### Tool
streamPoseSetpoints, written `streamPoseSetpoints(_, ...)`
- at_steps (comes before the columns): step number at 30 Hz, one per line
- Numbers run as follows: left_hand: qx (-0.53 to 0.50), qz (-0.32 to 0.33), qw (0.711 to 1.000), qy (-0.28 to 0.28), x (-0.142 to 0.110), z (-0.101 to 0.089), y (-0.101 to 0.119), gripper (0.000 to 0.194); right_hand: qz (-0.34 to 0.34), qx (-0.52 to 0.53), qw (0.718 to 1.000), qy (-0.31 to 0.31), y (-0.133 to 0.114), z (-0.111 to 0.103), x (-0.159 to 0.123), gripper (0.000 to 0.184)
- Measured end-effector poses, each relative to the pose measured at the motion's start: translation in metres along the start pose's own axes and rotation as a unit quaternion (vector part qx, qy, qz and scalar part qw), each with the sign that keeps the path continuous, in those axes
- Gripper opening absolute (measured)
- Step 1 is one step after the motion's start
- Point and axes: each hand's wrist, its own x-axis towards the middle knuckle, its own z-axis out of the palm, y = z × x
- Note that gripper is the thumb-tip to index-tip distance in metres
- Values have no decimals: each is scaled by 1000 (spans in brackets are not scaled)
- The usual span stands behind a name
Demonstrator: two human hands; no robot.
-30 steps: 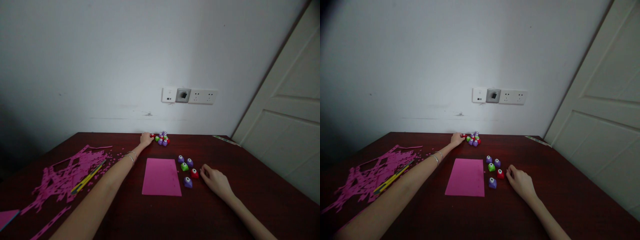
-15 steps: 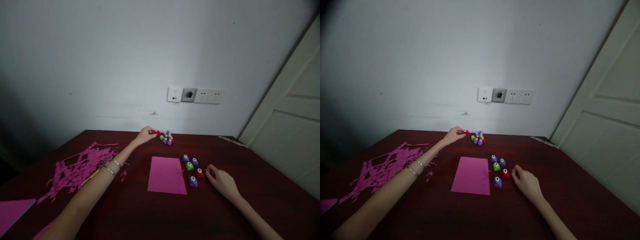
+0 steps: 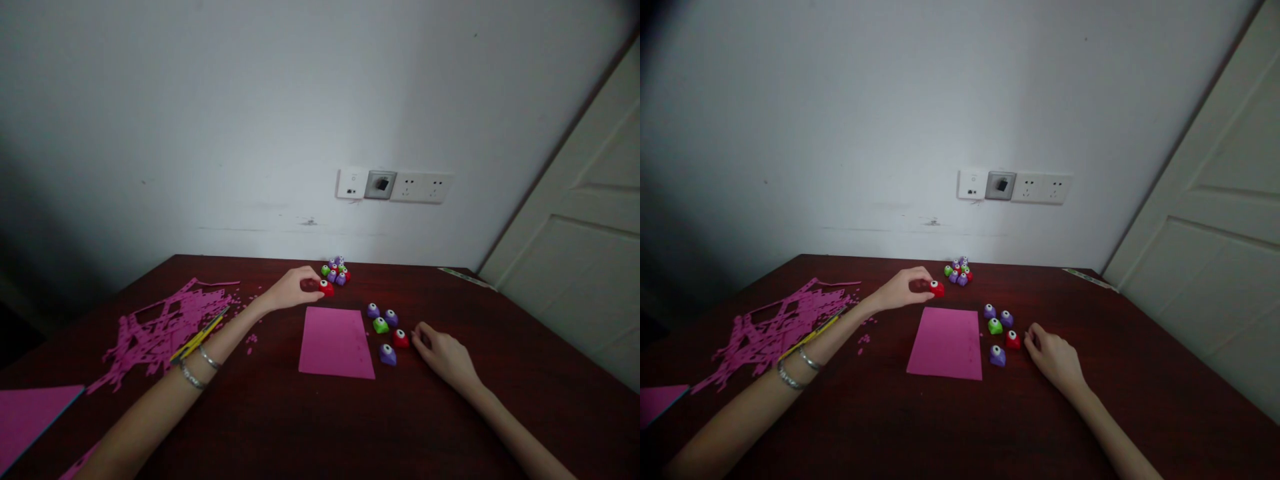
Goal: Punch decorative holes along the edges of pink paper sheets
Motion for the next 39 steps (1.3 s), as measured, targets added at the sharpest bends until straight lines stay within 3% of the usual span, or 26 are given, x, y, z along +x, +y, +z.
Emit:
streamPoseSetpoints(13,-33,-13,999,-36,-13,7,2,22,-1,25,1000,7,6,4,1,24)
streamPoseSetpoints(18,-32,4,998,-44,-15,5,10,19,-31,151,987,47,4,-3,4,23)
streamPoseSetpoints(21,-39,23,997,-56,-15,4,17,18,-78,239,965,75,-19,-18,4,24)
streamPoseSetpoints(29,-39,57,995,-76,-17,12,30,20,-255,310,916,1,-114,-61,-6,26)
streamPoseSetpoints(33,-32,48,994,-95,-19,15,34,19,-271,297,916,-11,-130,-62,-9,27)
streamPoseSetpoints(39,-42,54,991,-114,-19,21,36,20,-273,296,915,-26,-132,-58,-7,21)
